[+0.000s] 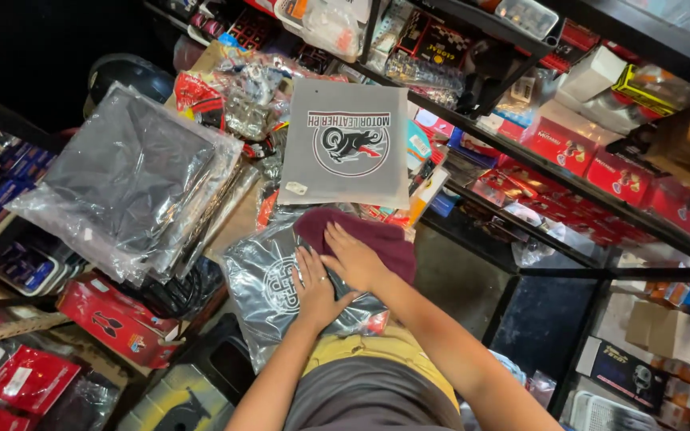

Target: The person wipes the surface of several packaged items on a cluttered table using a purple cloth. They handle multiple plastic-wrapped packages, including a black item with a circular logo, and wipe them individually.

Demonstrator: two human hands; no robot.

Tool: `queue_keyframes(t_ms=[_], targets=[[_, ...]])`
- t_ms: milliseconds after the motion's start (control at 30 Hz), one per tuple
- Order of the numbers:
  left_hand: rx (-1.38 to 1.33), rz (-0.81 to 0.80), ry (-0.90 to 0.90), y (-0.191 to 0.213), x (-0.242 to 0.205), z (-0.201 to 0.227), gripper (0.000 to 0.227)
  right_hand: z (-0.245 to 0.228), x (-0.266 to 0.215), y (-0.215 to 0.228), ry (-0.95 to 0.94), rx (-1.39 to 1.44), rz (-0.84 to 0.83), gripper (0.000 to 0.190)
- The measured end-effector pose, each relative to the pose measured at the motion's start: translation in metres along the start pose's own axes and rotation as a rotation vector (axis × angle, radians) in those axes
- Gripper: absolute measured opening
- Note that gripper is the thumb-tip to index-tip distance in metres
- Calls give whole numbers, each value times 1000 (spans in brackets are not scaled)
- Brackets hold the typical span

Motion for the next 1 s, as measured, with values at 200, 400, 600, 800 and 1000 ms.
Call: queue_keyframes(t_ms=[200,400,600,800,1000], targets=[[11,-11,13,-1,0,0,144,-30,-110,-3,11,-90,-77,79],[98,-35,7,10,-4,8,142,5,-66,-15,77,-179,-75,79],[50,-87,16,8,-2,6,135,18,23,-28,58,-256,17,80],[152,-155,36,29,-6,17,142,-38,-80,7,73,-91,74,71],[113,-163,39,26,-5,14,143,-14,-83,-2,68,-7,-12,68]])
Point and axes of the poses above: each hand's wrist, its own x-axis towards the middle knuckle, its own y-axis out of the back of the hand, z = x × y, the point moved 3 cm from there along x, towards the middle knuckle, and after that the axes turned 8 degrees about x, right-handed, at the moved point
